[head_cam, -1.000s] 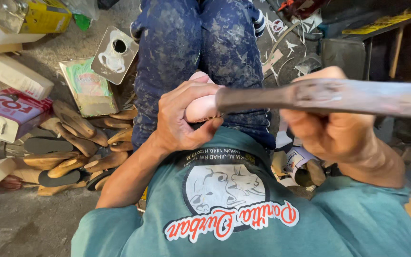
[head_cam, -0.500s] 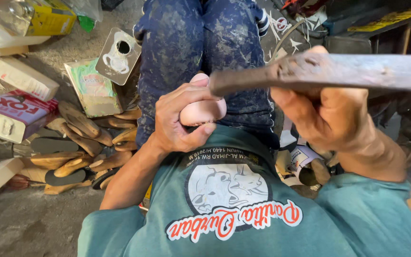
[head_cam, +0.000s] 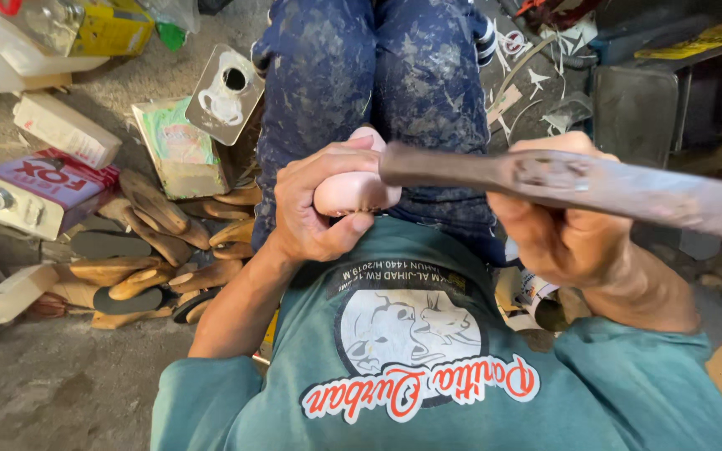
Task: The person hammers the sole of a pink shoe using a hammer, repeatedly striking the bottom and sides to secure the sole. The person rotates the shoe to access different areas and continues hammering throughout the clip.
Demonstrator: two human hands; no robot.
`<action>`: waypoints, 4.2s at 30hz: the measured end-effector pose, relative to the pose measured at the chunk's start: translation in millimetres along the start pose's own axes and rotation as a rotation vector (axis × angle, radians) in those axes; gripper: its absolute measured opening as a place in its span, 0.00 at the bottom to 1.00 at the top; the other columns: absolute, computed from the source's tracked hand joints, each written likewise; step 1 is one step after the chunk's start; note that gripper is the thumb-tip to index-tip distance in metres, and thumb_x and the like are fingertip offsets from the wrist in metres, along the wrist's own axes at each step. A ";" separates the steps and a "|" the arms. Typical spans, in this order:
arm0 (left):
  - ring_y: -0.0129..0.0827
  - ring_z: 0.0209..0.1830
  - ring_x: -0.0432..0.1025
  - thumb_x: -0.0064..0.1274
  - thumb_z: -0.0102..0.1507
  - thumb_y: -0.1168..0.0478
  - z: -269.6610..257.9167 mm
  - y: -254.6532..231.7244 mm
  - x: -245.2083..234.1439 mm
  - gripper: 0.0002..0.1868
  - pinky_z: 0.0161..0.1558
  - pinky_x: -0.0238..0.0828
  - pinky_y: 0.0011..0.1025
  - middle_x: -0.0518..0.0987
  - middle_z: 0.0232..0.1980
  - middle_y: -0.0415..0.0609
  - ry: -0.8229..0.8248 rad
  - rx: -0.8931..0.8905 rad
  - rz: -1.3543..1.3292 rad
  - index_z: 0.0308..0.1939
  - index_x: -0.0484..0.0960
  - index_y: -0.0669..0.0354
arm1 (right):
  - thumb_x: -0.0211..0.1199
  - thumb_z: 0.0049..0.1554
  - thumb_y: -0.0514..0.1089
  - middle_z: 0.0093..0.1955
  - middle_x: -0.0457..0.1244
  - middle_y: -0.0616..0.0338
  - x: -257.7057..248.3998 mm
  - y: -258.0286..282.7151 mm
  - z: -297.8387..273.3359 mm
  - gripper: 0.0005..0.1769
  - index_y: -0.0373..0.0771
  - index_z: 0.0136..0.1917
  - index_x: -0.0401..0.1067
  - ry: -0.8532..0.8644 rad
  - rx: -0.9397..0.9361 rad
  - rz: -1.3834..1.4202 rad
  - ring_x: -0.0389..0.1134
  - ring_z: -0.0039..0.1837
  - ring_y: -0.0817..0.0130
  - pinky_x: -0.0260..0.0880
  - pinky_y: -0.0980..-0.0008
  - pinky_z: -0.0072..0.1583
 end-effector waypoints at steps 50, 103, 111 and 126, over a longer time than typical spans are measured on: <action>0.58 0.48 0.78 0.56 0.64 0.43 -28.8 52.7 -31.0 0.30 0.61 0.68 0.60 0.80 0.43 0.66 -0.174 0.163 -0.503 0.47 0.74 0.72 | 0.62 0.61 0.34 0.27 0.59 0.52 65.9 7.5 -6.8 0.08 0.31 0.39 0.69 -0.202 -0.045 0.199 0.59 0.23 0.59 0.60 0.64 0.27; 0.44 0.45 0.81 0.57 0.66 0.50 37.9 -3.6 56.1 0.20 0.56 0.74 0.47 0.85 0.49 0.49 0.172 0.151 0.408 0.51 0.81 0.62 | 0.55 0.67 0.42 0.39 0.59 0.56 -15.5 -41.3 -55.7 0.10 0.31 0.54 0.65 -0.122 0.574 0.232 0.59 0.39 0.64 0.61 0.66 0.45; 0.48 0.55 0.81 0.56 0.68 0.52 13.8 -30.4 27.5 0.22 0.65 0.75 0.53 0.81 0.58 0.54 0.124 0.133 0.205 0.59 0.76 0.65 | 0.67 0.68 0.37 0.36 0.67 0.47 -21.2 -44.0 -88.5 0.12 0.25 0.50 0.68 -0.207 0.306 -0.248 0.68 0.39 0.49 0.68 0.50 0.49; 0.48 0.55 0.78 0.53 0.68 0.58 9.0 -20.2 24.8 0.19 0.70 0.68 0.49 0.81 0.58 0.56 0.114 0.058 0.117 0.60 0.75 0.65 | 0.55 0.64 0.38 0.48 0.69 0.57 -38.9 24.3 -4.2 0.08 0.35 0.48 0.75 0.172 -0.068 -0.125 0.69 0.41 0.63 0.67 0.63 0.42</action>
Point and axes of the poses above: each hand's wrist, its own z-axis towards the middle knuckle, its own x-axis out of the palm, y = z × x, the point moved 3 cm from there along z, towards the middle knuckle
